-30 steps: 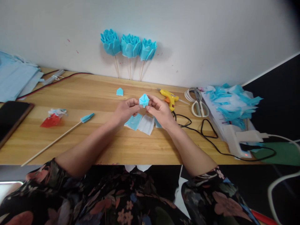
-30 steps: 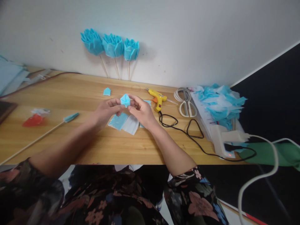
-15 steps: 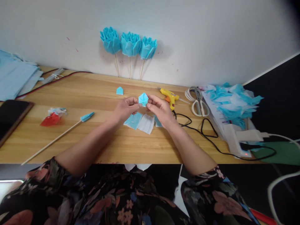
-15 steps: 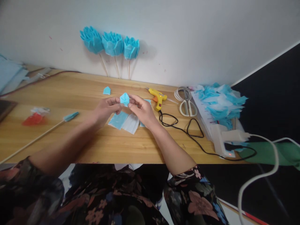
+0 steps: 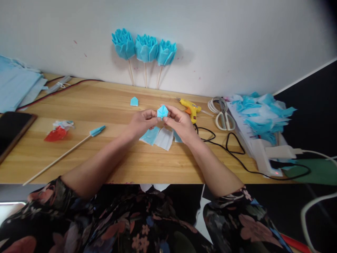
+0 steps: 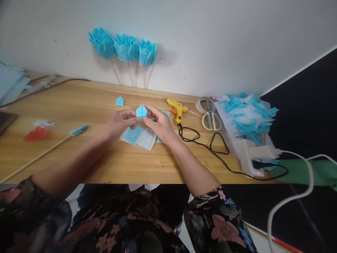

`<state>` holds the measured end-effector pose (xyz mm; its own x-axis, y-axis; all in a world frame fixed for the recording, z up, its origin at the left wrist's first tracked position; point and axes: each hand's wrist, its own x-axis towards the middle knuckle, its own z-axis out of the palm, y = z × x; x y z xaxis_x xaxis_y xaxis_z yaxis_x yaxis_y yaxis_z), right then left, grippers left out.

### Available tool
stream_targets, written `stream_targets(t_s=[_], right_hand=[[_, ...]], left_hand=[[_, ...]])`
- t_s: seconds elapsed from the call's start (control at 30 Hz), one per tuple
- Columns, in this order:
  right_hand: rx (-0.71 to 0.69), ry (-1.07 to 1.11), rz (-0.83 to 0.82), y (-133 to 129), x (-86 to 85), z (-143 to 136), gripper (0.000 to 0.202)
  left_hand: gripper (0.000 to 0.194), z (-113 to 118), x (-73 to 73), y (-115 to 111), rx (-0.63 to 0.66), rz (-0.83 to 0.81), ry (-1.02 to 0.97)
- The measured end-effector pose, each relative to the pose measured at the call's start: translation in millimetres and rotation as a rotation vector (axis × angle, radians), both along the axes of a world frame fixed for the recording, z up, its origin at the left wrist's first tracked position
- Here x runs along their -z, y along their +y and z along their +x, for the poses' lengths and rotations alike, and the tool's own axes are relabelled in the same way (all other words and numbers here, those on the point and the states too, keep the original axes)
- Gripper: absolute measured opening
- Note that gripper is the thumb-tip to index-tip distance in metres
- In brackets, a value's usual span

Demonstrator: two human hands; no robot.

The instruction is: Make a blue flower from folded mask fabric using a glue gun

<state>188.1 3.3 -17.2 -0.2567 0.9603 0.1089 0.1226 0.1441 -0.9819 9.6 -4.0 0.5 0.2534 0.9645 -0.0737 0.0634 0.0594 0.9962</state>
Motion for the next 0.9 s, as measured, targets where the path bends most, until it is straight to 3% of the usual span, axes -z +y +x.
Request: stream_targets(t_s=[0.9], right_hand=[[-0.01,-0.018,0.022,-1.5,1.8,-4.1,0.057]], left_hand=[[0.013,1.4,-5.3,-5.1,0.003,-0.011,0.013]])
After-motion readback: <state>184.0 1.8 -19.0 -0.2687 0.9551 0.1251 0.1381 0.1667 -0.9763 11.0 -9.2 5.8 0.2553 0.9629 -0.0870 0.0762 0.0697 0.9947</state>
